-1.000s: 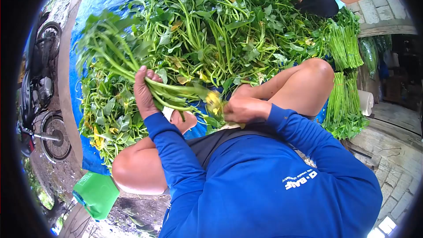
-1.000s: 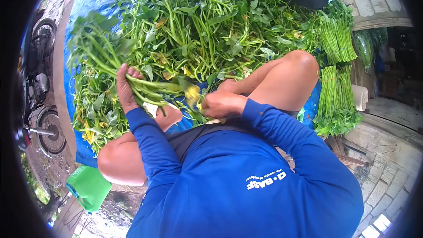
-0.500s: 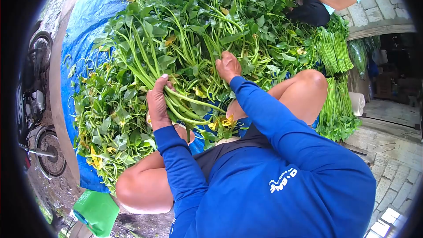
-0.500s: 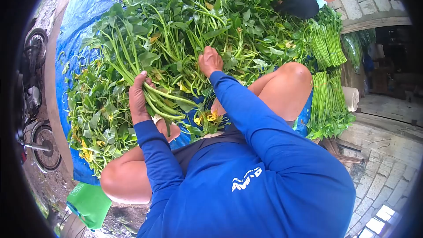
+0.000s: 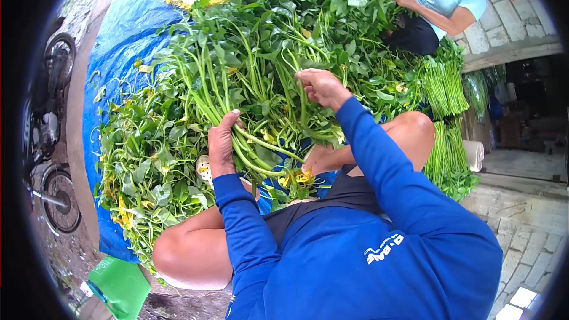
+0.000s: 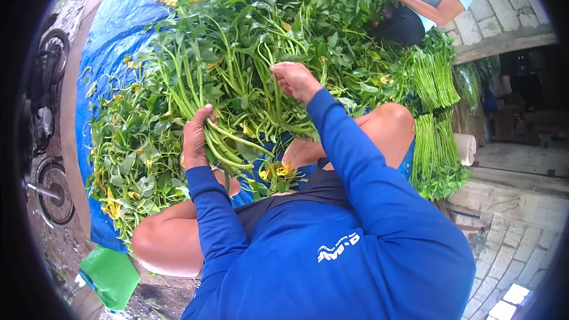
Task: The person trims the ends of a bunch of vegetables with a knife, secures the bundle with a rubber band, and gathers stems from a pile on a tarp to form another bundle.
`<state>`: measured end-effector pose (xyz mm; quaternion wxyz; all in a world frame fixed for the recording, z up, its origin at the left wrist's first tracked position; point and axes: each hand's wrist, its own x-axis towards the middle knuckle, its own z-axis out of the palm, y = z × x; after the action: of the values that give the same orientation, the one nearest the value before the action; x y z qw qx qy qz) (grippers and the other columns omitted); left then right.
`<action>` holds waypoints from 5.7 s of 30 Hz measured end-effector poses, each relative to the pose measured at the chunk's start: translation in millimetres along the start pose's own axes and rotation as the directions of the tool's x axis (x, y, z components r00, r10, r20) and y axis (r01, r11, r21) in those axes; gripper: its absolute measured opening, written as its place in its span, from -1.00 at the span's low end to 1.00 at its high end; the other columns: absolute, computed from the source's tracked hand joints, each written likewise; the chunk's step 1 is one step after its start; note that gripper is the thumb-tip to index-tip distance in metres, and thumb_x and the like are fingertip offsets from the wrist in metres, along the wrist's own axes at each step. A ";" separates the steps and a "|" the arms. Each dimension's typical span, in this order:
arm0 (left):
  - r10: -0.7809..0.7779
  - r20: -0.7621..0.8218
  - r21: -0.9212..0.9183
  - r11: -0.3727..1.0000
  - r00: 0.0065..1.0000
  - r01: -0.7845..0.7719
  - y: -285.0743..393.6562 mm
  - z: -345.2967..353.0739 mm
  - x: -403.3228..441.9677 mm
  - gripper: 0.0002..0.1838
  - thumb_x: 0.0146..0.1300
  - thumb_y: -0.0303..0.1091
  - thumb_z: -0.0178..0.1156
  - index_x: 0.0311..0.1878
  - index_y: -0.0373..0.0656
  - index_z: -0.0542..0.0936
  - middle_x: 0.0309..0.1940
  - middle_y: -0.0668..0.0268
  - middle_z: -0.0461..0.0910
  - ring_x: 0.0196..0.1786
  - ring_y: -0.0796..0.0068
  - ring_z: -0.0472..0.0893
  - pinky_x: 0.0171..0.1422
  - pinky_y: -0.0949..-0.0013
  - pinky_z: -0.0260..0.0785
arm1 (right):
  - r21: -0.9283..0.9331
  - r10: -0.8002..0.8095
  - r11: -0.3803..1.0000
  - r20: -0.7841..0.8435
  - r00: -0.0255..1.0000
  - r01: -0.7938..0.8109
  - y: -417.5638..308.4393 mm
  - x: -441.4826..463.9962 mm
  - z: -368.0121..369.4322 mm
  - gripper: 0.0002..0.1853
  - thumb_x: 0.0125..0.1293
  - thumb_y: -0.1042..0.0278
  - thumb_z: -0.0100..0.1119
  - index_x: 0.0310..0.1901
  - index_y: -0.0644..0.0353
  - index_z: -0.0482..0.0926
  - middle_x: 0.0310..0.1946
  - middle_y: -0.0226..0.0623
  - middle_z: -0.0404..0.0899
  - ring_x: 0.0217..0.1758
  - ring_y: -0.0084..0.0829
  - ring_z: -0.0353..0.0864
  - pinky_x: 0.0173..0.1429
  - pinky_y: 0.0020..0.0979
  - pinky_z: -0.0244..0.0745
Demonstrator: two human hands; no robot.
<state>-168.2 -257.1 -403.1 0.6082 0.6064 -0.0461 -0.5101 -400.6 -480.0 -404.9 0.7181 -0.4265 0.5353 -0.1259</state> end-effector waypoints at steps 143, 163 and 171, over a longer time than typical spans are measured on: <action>0.018 -0.188 -0.016 1.000 0.982 -0.021 -12.0 -12.7 3.2 -0.68 0.31 -0.17 0.59 -0.19 -0.21 0.72 -0.46 0.37 0.62 -0.53 0.56 0.58 -0.43 0.47 0.49 | -0.794 -0.348 0.601 -0.155 0.925 0.093 88.4 30.0 22.8 -0.61 0.32 0.23 0.24 0.10 0.25 0.73 0.11 0.12 0.75 0.20 0.09 0.73 0.35 -0.08 0.60; 0.087 -0.127 0.041 0.996 0.988 -0.083 -15.1 1.3 -15.8 -0.68 0.27 -0.28 0.60 -0.11 -0.34 0.75 -0.31 0.31 0.72 -0.47 0.52 0.60 -0.42 0.40 0.52 | 0.169 -0.099 0.984 0.224 0.969 0.062 -17.3 -109.5 -29.7 -0.74 0.47 0.37 0.43 0.12 0.02 0.66 -0.11 -0.46 0.78 -0.08 -0.58 0.72 0.01 -0.44 0.60; 0.121 -0.103 0.147 0.983 0.987 -0.105 -14.8 9.0 -26.2 -0.67 0.29 -0.27 0.58 -0.07 -0.36 0.77 -0.28 0.26 0.78 -0.40 0.52 0.65 -0.38 0.39 0.56 | 0.042 -0.337 0.942 0.103 0.936 0.334 -17.8 -127.7 18.8 -0.74 0.49 0.34 0.42 0.14 0.09 0.70 -0.08 -0.45 0.79 -0.07 -0.60 0.77 -0.02 -0.40 0.73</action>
<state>-195.1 -241.8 -397.6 0.5934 0.6720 -0.0825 -0.4354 -429.7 -400.4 -306.0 0.7194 -0.5090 0.4132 -0.2294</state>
